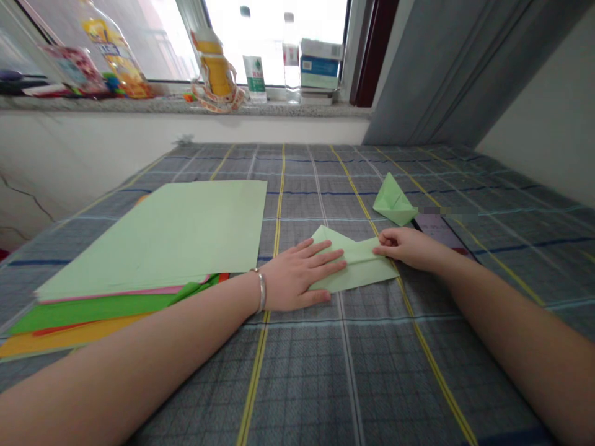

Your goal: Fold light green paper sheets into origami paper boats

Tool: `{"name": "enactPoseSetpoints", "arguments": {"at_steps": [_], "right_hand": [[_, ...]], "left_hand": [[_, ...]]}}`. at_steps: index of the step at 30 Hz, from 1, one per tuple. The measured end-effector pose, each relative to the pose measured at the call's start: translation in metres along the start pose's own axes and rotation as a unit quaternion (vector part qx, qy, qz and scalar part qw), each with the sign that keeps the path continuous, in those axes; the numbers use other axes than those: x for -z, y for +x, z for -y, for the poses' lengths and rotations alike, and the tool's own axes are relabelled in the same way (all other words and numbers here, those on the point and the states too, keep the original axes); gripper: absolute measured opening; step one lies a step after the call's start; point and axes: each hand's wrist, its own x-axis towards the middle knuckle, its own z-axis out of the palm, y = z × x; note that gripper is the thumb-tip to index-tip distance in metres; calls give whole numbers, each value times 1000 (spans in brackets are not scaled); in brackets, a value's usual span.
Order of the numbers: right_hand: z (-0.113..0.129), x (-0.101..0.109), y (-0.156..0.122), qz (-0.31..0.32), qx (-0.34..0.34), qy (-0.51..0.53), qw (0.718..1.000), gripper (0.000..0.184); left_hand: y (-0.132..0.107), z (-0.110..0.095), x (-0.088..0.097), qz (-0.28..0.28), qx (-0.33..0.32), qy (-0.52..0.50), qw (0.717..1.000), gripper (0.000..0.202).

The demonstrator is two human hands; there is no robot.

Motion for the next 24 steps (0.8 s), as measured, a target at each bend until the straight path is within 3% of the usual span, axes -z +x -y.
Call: {"name": "enactPoseSetpoints", "arguments": {"at_steps": [10, 14, 18, 21, 24], "right_hand": [[-2, -3, 0, -23, -6, 1, 1000, 23], [2, -6, -3, -107, -1, 10, 994, 13], [23, -9, -16, -187, 139, -98, 968, 5], [43, -16, -27, -133, 261, -175, 940, 13], [54, -23, -33, -111, 292, -211, 926, 21]], "left_hand": [[-1, 0, -1, -5, -6, 6, 1000, 62], [0, 0, 0, 3, -6, 3, 1000, 63], [1, -1, 1, 3, -5, 2, 1000, 63], [1, -1, 1, 5, -4, -2, 1000, 64], [2, 0, 0, 8, -4, -7, 1000, 64]]}}
